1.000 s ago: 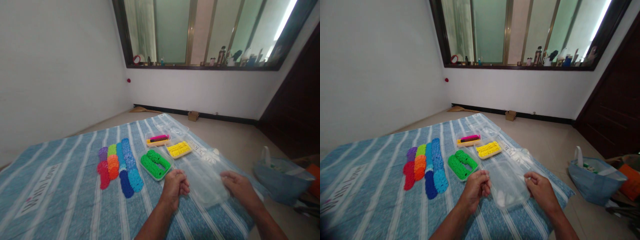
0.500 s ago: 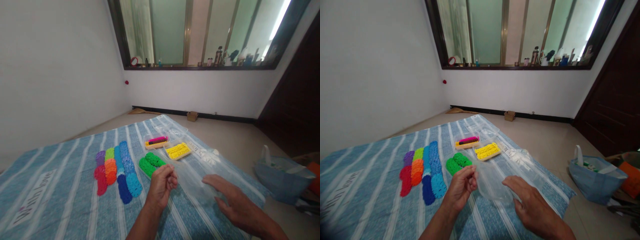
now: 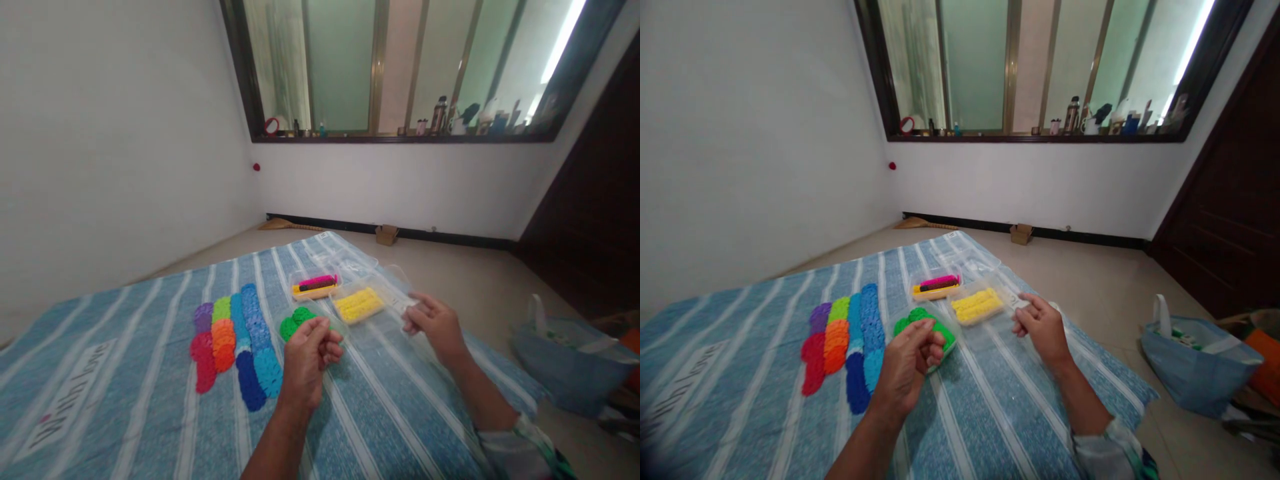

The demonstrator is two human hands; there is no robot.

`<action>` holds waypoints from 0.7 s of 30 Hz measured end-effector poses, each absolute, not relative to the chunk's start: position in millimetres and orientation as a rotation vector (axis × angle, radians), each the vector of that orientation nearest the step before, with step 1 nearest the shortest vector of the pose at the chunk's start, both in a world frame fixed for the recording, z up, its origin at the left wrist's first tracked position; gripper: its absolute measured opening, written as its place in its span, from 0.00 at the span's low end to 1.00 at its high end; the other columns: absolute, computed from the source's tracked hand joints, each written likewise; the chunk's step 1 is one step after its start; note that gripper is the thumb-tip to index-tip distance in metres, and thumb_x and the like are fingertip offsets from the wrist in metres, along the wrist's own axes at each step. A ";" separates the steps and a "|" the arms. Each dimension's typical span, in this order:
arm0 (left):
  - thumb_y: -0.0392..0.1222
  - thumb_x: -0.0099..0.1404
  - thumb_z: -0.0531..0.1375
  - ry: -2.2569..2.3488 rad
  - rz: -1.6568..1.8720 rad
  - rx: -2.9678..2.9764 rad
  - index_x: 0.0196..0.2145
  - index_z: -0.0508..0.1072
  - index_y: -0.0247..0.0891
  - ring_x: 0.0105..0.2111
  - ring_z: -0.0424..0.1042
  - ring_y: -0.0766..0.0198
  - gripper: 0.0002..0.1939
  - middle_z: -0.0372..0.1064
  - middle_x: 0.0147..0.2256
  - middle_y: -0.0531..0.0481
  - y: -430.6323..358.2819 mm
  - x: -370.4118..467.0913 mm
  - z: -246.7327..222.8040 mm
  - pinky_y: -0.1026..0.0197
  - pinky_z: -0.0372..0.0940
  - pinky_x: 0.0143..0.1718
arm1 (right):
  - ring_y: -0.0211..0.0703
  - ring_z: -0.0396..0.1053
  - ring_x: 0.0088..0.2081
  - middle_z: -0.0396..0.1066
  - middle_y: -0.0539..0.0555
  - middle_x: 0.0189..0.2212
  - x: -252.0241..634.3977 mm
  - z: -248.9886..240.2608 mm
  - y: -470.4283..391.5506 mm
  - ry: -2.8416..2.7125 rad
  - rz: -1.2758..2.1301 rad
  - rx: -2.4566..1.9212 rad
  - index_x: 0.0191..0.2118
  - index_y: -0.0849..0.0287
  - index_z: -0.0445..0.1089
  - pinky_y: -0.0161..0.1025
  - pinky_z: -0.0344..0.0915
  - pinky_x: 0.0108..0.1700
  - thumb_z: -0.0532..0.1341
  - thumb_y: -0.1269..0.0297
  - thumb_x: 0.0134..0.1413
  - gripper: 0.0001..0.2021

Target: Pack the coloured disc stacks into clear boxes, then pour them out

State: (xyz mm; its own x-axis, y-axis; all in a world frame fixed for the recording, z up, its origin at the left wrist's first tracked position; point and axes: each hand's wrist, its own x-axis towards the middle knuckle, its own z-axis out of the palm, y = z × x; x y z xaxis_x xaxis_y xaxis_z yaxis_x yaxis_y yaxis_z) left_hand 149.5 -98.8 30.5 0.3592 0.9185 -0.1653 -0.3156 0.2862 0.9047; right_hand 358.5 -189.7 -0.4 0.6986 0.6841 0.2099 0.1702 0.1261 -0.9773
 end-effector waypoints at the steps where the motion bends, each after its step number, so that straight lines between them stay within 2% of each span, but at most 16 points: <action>1: 0.44 0.49 0.65 0.819 0.970 0.930 0.33 0.67 0.35 0.16 0.66 0.70 0.16 0.71 0.20 0.53 -96.7 148.2 30.2 0.69 0.60 0.17 | 0.38 0.69 0.20 0.73 0.51 0.22 366.1 -2.9 -177.4 -0.680 0.466 -1.394 0.48 0.66 0.66 0.34 0.68 0.21 0.64 0.60 0.44 0.23; 4: 0.44 0.47 0.65 0.844 0.994 0.961 0.33 0.67 0.35 0.16 0.66 0.70 0.17 0.70 0.20 0.53 -91.1 144.9 27.9 0.69 0.60 0.17 | 0.36 0.68 0.17 0.70 0.48 0.18 383.6 -10.9 -145.6 -0.508 0.608 -1.398 0.49 0.67 0.64 0.29 0.65 0.18 0.64 0.67 0.44 0.24; 9: 0.44 0.48 0.65 0.864 1.007 0.999 0.33 0.67 0.34 0.16 0.66 0.70 0.16 0.71 0.20 0.54 -87.6 143.0 23.7 0.68 0.61 0.18 | 0.33 0.67 0.17 0.69 0.47 0.19 391.8 -16.7 -116.8 -0.464 0.776 -1.499 0.54 0.68 0.60 0.28 0.65 0.18 0.59 0.72 0.49 0.24; 13: 0.44 0.50 0.63 0.888 1.010 1.063 0.33 0.68 0.34 0.15 0.66 0.70 0.14 0.70 0.20 0.53 -84.2 141.9 22.1 0.69 0.60 0.18 | 0.33 0.65 0.16 0.68 0.48 0.18 390.8 -16.0 -106.0 -0.528 0.772 -1.620 0.53 0.68 0.61 0.28 0.63 0.17 0.59 0.71 0.50 0.23; 18: 0.44 0.49 0.63 0.931 1.067 1.099 0.32 0.68 0.34 0.16 0.66 0.69 0.14 0.71 0.20 0.53 -77.2 136.3 24.4 0.68 0.60 0.18 | 0.32 0.57 0.11 0.62 0.43 0.11 394.4 -17.7 -96.6 -0.644 0.615 -1.881 0.55 0.65 0.62 0.27 0.54 0.15 0.59 0.64 0.52 0.24; 21: 0.44 0.48 0.64 0.944 1.094 1.096 0.32 0.69 0.33 0.16 0.67 0.69 0.15 0.71 0.21 0.53 -76.3 133.1 27.7 0.68 0.60 0.18 | 0.33 0.58 0.12 0.62 0.44 0.12 401.5 -17.1 -92.9 -0.739 0.483 -2.043 0.53 0.62 0.66 0.29 0.54 0.17 0.60 0.61 0.52 0.22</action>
